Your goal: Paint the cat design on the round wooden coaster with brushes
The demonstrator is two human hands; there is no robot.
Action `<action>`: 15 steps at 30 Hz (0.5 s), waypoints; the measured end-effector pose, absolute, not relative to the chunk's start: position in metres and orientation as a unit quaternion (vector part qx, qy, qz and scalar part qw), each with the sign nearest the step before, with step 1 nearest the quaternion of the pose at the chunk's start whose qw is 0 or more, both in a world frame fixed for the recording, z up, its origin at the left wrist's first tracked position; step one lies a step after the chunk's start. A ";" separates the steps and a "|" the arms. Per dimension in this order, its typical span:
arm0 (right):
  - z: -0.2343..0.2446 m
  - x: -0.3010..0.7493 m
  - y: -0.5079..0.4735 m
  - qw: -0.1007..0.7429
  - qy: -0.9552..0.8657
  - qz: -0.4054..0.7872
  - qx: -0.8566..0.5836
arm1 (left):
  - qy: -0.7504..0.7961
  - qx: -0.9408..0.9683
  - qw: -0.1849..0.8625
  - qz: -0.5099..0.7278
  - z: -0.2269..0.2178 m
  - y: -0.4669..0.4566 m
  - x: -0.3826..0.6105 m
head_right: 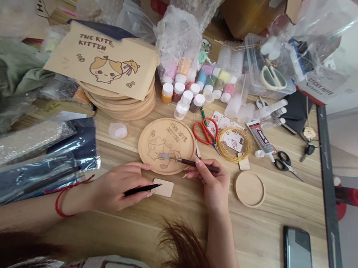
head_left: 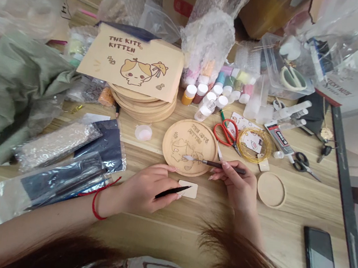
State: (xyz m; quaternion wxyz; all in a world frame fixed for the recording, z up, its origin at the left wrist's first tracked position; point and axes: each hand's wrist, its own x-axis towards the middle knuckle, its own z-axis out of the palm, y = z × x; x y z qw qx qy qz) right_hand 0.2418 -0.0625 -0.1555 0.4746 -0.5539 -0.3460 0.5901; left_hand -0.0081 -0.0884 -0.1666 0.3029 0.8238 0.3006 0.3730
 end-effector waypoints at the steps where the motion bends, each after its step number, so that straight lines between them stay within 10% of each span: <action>1: -0.156 0.241 -0.062 0.467 -0.350 0.589 -0.560 | 0.301 0.824 0.303 0.372 -0.167 -0.088 -0.008; 15: -0.155 0.241 -0.063 0.446 -0.354 0.584 -0.579 | 0.301 0.825 0.296 0.376 -0.167 -0.088 -0.008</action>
